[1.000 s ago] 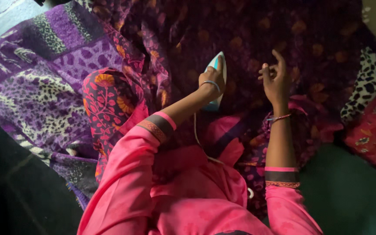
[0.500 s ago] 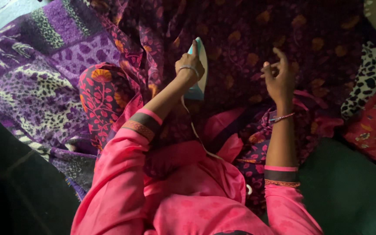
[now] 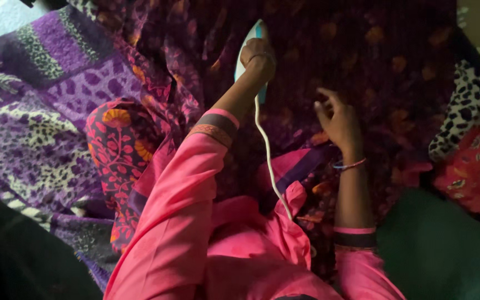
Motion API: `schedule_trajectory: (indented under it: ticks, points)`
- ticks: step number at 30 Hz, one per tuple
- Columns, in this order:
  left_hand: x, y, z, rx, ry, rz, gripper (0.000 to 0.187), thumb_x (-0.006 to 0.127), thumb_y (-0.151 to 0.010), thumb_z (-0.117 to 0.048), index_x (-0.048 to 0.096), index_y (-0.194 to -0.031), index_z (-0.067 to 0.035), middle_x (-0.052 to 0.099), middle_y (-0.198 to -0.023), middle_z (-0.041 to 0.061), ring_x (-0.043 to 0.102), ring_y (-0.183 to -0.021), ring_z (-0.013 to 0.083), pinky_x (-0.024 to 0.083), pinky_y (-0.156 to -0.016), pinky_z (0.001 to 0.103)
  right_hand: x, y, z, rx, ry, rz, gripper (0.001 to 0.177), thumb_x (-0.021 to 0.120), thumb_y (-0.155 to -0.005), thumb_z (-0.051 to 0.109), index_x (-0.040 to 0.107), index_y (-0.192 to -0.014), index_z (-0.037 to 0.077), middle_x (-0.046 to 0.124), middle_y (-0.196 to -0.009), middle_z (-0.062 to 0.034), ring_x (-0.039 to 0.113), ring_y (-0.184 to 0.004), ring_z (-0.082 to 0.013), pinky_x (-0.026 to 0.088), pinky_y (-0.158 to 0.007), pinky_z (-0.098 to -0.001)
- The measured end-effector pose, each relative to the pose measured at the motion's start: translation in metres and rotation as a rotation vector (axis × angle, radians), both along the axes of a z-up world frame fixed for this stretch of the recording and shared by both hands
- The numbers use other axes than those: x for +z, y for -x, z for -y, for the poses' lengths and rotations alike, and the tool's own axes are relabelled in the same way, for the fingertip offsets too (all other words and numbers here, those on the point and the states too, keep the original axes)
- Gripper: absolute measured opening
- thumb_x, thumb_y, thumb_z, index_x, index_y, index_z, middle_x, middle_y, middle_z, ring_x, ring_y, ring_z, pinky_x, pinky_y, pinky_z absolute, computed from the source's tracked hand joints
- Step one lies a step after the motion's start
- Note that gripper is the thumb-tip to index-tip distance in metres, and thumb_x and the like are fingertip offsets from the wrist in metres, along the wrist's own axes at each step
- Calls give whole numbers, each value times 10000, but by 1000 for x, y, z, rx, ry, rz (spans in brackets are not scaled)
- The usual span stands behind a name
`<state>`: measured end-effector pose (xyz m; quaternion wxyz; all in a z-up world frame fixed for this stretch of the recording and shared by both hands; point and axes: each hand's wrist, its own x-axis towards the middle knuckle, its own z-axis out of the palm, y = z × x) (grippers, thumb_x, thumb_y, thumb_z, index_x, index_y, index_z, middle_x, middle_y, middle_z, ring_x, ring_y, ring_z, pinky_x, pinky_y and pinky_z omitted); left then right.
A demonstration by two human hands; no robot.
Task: The person irons a large purple patterned cloth laid out on the floor. They use a blue and white electric iron, moving it back and forth over the fabric while smoothing it with their left hand to remove wrinkles.
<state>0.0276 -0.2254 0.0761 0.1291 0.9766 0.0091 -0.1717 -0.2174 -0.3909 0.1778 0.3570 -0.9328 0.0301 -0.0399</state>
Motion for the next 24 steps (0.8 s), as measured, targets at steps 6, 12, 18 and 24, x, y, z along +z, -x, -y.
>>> schedule_trajectory:
  ticks: [6, 12, 18, 24]
  points:
    - [-10, -41, 21, 69, 25, 36, 1070, 785, -866, -170, 52, -1645, -202, 719, -1174, 156, 763, -930, 292, 639, -552, 377, -19, -6, 7, 13, 45, -103, 404, 695, -999, 261, 642, -1385, 155, 739, -955, -148, 736, -841, -293, 568, -729, -415]
    - [12, -45, 27, 90, -8, 32, 1102, 779, -882, -196, 2, -1663, -163, 737, -1125, 171, 765, -859, 269, 626, -529, 365, -27, -10, 7, 61, 17, -120, 399, 682, -1014, 301, 629, -1380, 153, 714, -909, -122, 721, -813, -262, 560, -709, -400]
    - [13, -41, 26, 108, -19, 34, 1093, 769, -884, -195, -9, -1651, -223, 712, -1116, 186, 756, -784, 260, 597, -492, 358, -38, -10, 10, 15, 7, -167, 432, 658, -989, 347, 648, -1380, 164, 714, -886, -127, 717, -773, -250, 573, -720, -390]
    - [10, -16, 21, 89, -52, 61, 1047, 743, -902, -211, 4, -1644, -232, 702, -1109, 211, 758, -781, 268, 603, -498, 364, -75, -20, 34, -9, 106, -170, 402, 703, -1039, 389, 647, -1215, 31, 739, -996, -140, 739, -896, -275, 582, -790, -414]
